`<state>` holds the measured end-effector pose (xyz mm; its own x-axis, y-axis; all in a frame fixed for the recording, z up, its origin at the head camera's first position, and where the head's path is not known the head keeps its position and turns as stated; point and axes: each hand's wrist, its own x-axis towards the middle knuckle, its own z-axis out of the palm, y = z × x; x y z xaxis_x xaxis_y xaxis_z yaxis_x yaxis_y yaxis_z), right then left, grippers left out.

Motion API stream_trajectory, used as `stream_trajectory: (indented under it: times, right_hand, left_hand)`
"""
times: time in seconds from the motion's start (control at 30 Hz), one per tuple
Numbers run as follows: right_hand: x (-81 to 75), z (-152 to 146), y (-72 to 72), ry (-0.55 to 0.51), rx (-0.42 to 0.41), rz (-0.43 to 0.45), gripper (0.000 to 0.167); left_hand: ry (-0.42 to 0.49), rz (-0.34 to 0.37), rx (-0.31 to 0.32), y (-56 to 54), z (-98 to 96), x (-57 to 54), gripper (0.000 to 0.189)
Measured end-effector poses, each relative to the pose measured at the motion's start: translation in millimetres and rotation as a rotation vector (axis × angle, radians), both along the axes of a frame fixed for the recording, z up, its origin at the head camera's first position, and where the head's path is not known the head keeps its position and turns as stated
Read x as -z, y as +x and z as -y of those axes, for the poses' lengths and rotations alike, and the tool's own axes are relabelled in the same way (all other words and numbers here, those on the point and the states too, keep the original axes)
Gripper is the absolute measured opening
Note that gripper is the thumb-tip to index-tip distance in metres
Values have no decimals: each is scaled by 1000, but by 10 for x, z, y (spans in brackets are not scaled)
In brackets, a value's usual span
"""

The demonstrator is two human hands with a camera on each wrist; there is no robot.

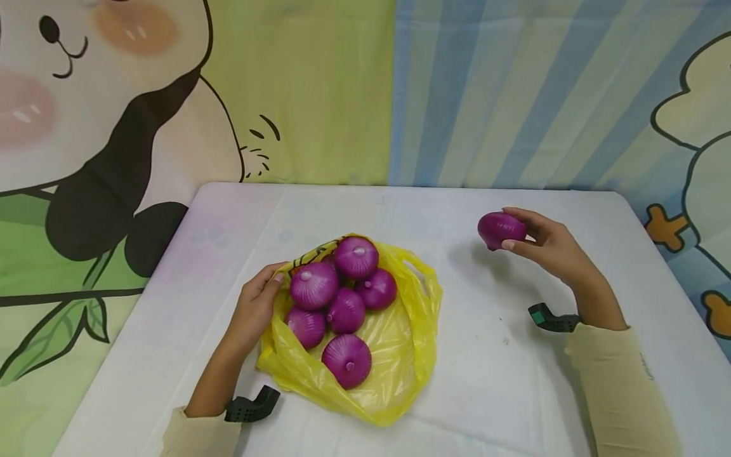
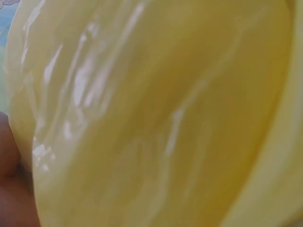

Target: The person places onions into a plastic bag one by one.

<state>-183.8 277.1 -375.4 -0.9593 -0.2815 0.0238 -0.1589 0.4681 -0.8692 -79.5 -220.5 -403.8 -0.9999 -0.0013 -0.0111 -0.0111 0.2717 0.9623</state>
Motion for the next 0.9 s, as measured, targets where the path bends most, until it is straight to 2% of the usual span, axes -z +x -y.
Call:
stream_trajectory:
  times: [0.23, 0.47, 0.9]
  right_hand:
    - [25, 374, 8, -57, -177, 18, 60]
    - [31, 606, 38, -152, -337, 26, 58]
    - [-87, 986, 125, -147, -497, -32, 58]
  left_hand:
    - [12, -1, -13, 7, -4, 8, 37]
    - [27, 4, -9, 2, -19, -3, 37]
    - [5, 4, -9, 9, -26, -6, 37]
